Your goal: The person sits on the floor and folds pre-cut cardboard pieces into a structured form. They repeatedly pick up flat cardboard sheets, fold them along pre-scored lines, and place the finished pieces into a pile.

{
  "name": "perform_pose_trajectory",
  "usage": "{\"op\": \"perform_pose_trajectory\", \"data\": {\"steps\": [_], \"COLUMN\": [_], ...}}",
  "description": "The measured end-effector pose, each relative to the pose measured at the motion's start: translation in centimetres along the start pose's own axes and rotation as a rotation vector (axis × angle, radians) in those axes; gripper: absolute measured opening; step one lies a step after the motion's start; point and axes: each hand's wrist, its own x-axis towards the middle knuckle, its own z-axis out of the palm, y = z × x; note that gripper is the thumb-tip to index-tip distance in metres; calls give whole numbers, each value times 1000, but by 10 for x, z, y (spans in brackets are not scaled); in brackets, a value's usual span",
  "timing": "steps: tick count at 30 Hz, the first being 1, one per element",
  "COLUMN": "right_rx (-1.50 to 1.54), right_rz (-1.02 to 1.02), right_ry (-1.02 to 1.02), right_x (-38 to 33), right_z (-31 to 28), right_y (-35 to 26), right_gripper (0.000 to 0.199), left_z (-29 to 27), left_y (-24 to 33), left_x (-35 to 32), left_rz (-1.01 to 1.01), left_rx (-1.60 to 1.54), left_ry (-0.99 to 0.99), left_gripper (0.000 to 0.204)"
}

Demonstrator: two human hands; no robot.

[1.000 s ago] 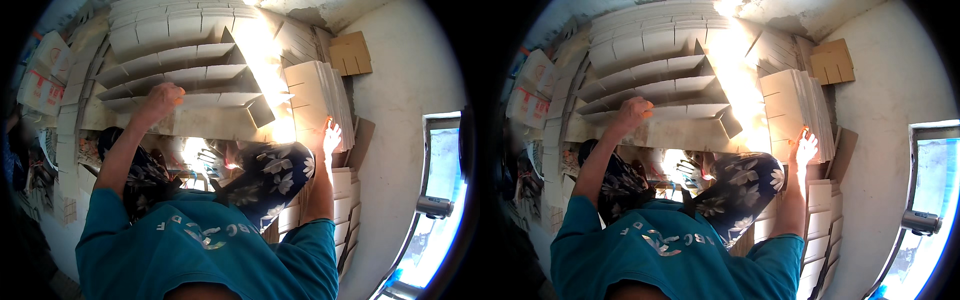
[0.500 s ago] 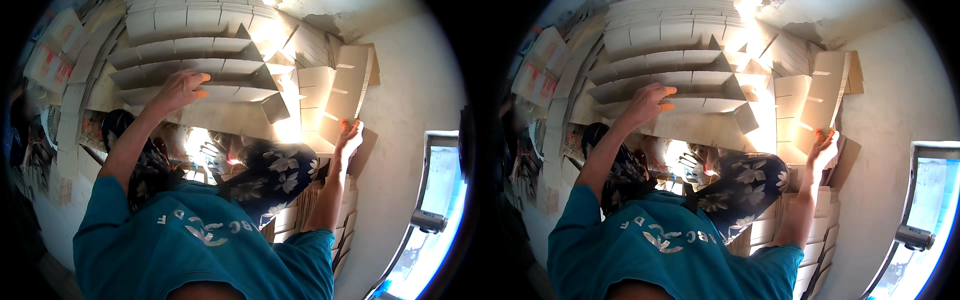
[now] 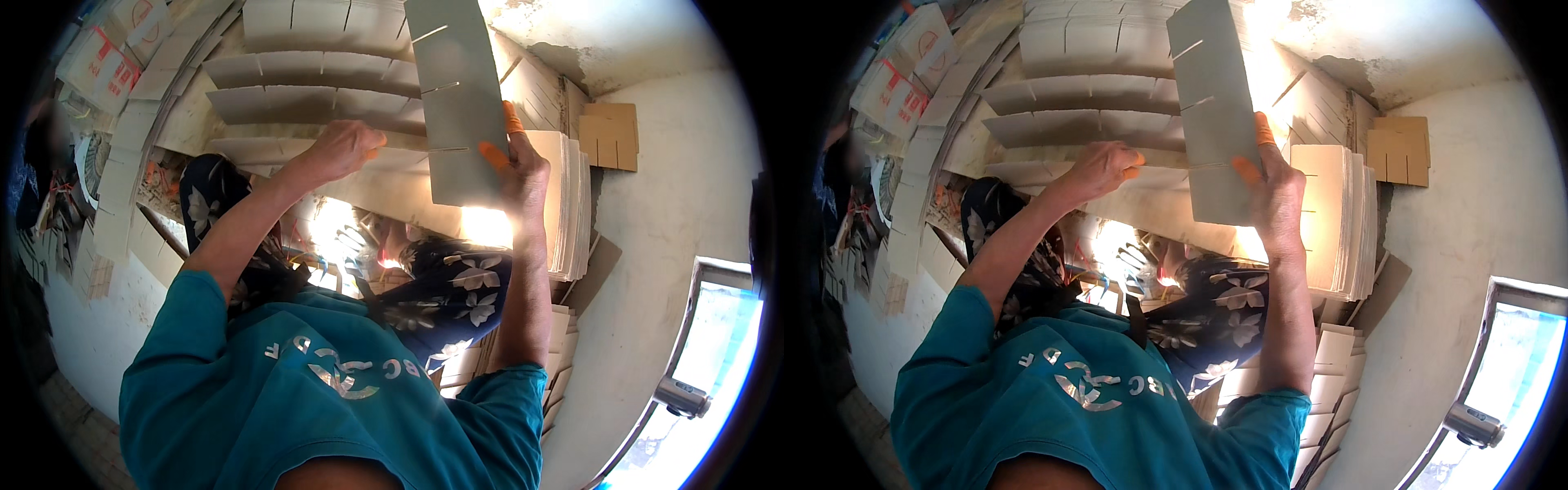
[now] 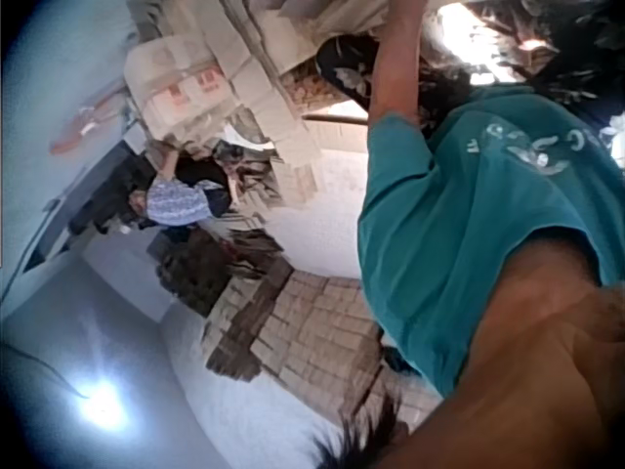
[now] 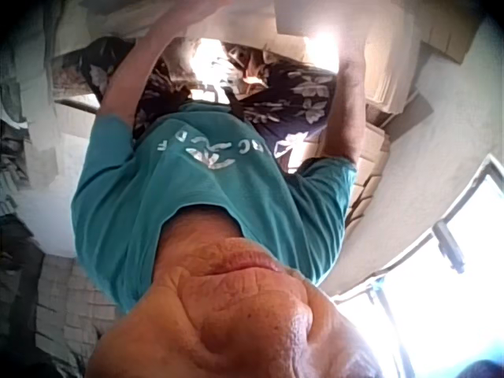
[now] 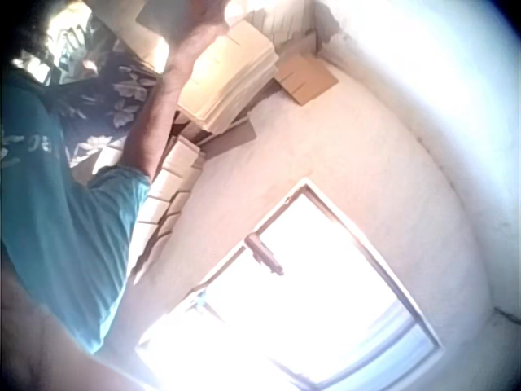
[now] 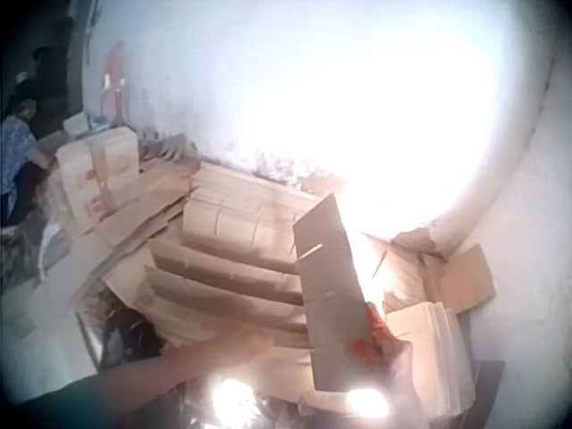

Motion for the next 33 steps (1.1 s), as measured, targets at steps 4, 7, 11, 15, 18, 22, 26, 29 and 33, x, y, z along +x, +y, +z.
{"op": "perform_pose_trajectory", "data": {"steps": [4,7,11,15,18,22,26,29,33], "right_rx": [-149,-108,-587,-132,310,-482,-157,-185,-574], "right_rz": [30,20,-143,-31,132,-162,6,28,-153], "right_ry": [-42,-58,-122,-90,-77,-185,-118,-113,-213], "right_x": [8,16,21,24,28,26,23,24,24], "right_z": [10,12,7,11,15,12,18,19,12], "right_y": [2,13,15,16,26,30,19,15,17], "right_gripper": [41,40,39,43,43,40,44,46,45], "left_z": [-1,0,-1,-4,-8,-28,-38,-49,-45], "left_y": [-2,-4,-2,-3,1,4,-30,-62,-97], "left_x": [0,-1,1,1,2,12,44,74,93], "left_rz": [-6,-6,-33,-37,-35,-34,17,46,-38], "left_rx": [20,3,16,0,-13,-117,-80,177,394], "left_ry": [-17,-8,-23,-12,-43,-58,322,424,201], "left_gripper": [18,17,17,17,19,22,30,17,22]}}
